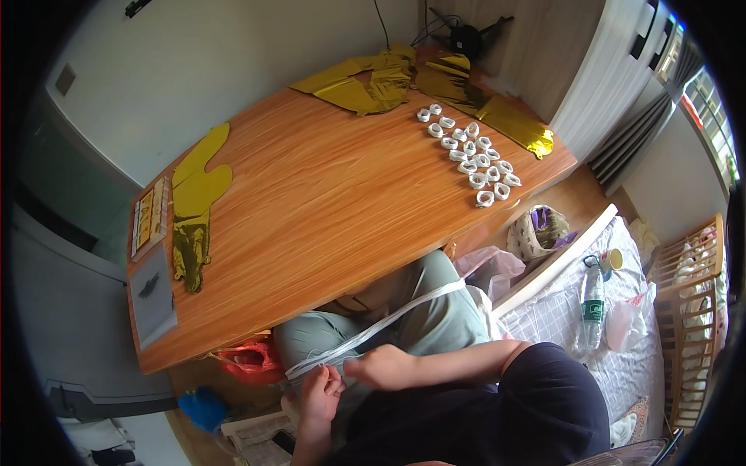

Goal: Measuring and preparing white string or cord at a desk.

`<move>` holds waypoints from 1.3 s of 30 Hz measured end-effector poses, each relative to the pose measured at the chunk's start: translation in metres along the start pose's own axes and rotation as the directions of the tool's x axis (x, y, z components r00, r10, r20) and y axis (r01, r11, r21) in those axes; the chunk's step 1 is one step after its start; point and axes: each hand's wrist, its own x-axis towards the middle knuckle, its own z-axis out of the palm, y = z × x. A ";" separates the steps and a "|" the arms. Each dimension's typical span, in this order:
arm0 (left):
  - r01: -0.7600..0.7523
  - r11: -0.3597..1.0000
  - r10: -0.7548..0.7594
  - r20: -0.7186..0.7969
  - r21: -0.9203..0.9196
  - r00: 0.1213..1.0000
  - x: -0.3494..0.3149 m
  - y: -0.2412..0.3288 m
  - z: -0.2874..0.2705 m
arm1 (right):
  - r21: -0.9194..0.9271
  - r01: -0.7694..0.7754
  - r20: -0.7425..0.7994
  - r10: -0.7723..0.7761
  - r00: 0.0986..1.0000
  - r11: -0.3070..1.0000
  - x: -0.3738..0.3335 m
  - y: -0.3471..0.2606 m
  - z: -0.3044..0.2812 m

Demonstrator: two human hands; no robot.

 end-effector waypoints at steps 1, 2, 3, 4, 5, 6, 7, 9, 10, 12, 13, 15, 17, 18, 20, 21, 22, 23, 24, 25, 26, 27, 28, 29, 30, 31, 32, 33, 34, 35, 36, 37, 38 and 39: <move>-0.002 1.000 0.002 -0.004 -0.004 1.000 0.002 0.000 -0.015 | 0.092 -0.107 -0.049 0.112 0.992 0.990 0.003 0.000 -0.006; -0.012 0.951 0.013 -0.003 0.308 1.000 0.006 0.000 -0.021 | 0.187 -0.211 -0.088 0.230 0.969 0.960 0.005 0.002 -0.011; -0.020 0.808 0.023 0.003 0.589 1.000 0.008 0.000 -0.026 | 0.319 -0.229 -0.082 0.268 0.960 0.920 0.009 0.004 -0.012; -0.019 0.809 0.022 0.002 0.587 1.000 0.009 -0.004 -0.029 | 0.319 -0.231 -0.079 0.269 0.960 0.919 0.011 0.004 -0.012; -0.067 0.564 0.136 -0.013 0.823 0.991 0.010 -0.005 -0.013 | 0.484 -0.151 -0.056 0.202 0.978 0.862 0.011 0.003 -0.011; -0.077 0.249 0.247 0.014 0.965 0.969 0.011 -0.006 -0.003 | 0.633 -0.072 -0.048 0.131 0.990 0.771 0.011 0.002 -0.010; -0.111 0.289 0.333 0.008 0.951 0.943 0.015 -0.013 -0.010 | 0.578 -0.064 -0.009 0.085 0.996 0.814 0.010 0.002 -0.004; -0.216 0.352 0.381 0.071 0.911 0.922 0.018 -0.015 0.003 | 0.488 -0.114 0.102 0.073 0.992 0.865 0.006 -0.001 -0.002; -0.323 0.404 0.437 0.129 0.856 0.890 0.018 -0.014 0.010 | 0.387 -0.148 0.213 0.069 0.975 0.910 0.005 -0.002 -0.001; -0.244 0.555 0.370 0.027 0.795 0.929 0.011 -0.012 0.020 | 0.402 -0.159 0.197 0.085 0.977 0.902 0.001 0.003 0.000; -0.158 0.686 0.290 -0.067 0.710 0.955 0.011 -0.012 0.023 | 0.515 -0.126 0.180 0.037 0.983 0.848 -0.001 0.008 -0.003; -0.159 0.897 0.189 -0.033 0.412 0.981 0.009 -0.017 -0.001 | 0.714 -0.055 0.123 -0.048 0.991 0.698 0.000 0.017 -0.007; -0.121 0.993 0.119 0.167 -0.002 0.979 0.013 -0.021 -0.008 | 0.887 -0.013 0.049 -0.068 0.996 0.461 0.006 0.039 -0.009; -0.101 0.995 0.099 0.158 0.000 0.982 0.013 -0.021 -0.001 | 0.935 -0.003 0.011 -0.019 1.000 0.353 0.010 0.042 -0.013; -0.108 0.836 0.149 -0.034 0.538 0.988 0.004 -0.022 0.008 | 0.967 -0.205 0.179 0.166 0.970 0.153 0.014 0.029 -0.029; -0.145 0.759 0.193 -0.007 0.635 0.981 0.003 -0.028 -0.004 | 0.968 -0.219 0.197 0.169 0.966 0.124 0.015 0.018 -0.035; -0.159 0.791 0.298 -0.144 0.590 0.944 0.006 -0.035 -0.002 | 0.924 -0.085 0.053 0.094 0.994 0.372 0.016 0.008 -0.039; -0.177 0.817 0.384 -0.289 0.548 0.877 0.011 -0.043 0.002 | 0.813 0.063 -0.068 -0.014 0.998 0.579 0.015 0.000 -0.038; -0.190 0.818 0.310 -0.137 0.543 0.941 0.012 -0.040 -0.016 | 0.757 0.050 -0.036 -0.034 0.999 0.651 0.009 -0.004 -0.034; -0.240 0.853 0.306 -0.070 0.463 0.950 0.014 -0.034 -0.002 | 0.652 0.039 0.004 -0.054 0.999 0.758 0.003 -0.008 -0.031; -0.258 0.886 0.306 -0.066 0.385 0.950 0.015 -0.031 -0.005 | 0.533 0.041 0.047 -0.078 0.996 0.845 -0.003 -0.010 -0.027; -0.217 0.914 0.336 -0.337 0.344 0.879 0.016 -0.028 0.031 | 0.587 -0.011 0.088 -0.050 0.995 0.809 -0.007 -0.001 -0.018; -0.228 0.926 0.302 -0.231 0.299 0.925 0.016 -0.024 0.020 | 0.637 -0.058 0.128 -0.031 0.991 0.769 -0.009 0.005 -0.010; -0.282 0.947 0.292 -0.049 0.153 0.955 0.021 -0.027 0.005 | 0.704 -0.120 0.133 0.036 0.990 0.700 -0.010 0.014 -0.006; -0.314 0.928 0.307 0.066 0.203 0.950 0.025 -0.023 0.012 | 0.759 -0.182 0.143 0.112 0.983 0.626 -0.010 0.022 -0.002; -0.266 0.941 0.254 0.085 0.208 0.963 0.025 -0.018 0.021 | 0.836 -0.163 0.078 0.180 0.980 0.524 -0.009 0.031 0.001; -0.259 0.945 0.218 0.203 0.202 0.955 0.026 -0.016 0.014 | 0.898 -0.136 0.024 0.262 0.965 0.418 -0.008 0.036 0.006; -0.222 0.947 0.176 0.203 0.232 0.963 0.026 -0.015 0.010 | 0.951 -0.189 0.104 0.324 0.940 0.246 -0.004 0.038 -0.002; -0.183 0.948 0.130 0.207 0.262 0.970 0.024 -0.014 0.008 | 0.970 -0.231 0.190 0.376 0.907 0.068 0.000 0.038 -0.011; -0.176 0.949 0.129 0.189 0.262 0.974 0.021 -0.014 0.012 | 0.985 -0.161 0.174 0.346 0.922 -0.067 0.006 0.034 -0.018; -0.192 0.898 0.143 0.152 0.395 0.978 0.020 -0.014 0.019 | 0.976 -0.086 0.149 0.327 0.933 -0.198 0.010 0.031 -0.023; -0.199 0.830 0.159 0.121 0.522 0.980 0.019 -0.014 0.023 | 0.975 -0.059 0.123 0.299 0.946 -0.214 0.011 0.032 -0.023; -0.192 0.832 0.154 0.115 0.521 0.981 0.019 -0.015 0.021 | 0.974 -0.061 0.127 0.302 0.945 -0.220 0.012 0.027 -0.024; -0.188 0.834 0.144 0.124 0.519 0.982 0.019 -0.016 0.019 | 0.988 -0.028 0.076 0.314 0.946 -0.154 0.014 0.020 -0.025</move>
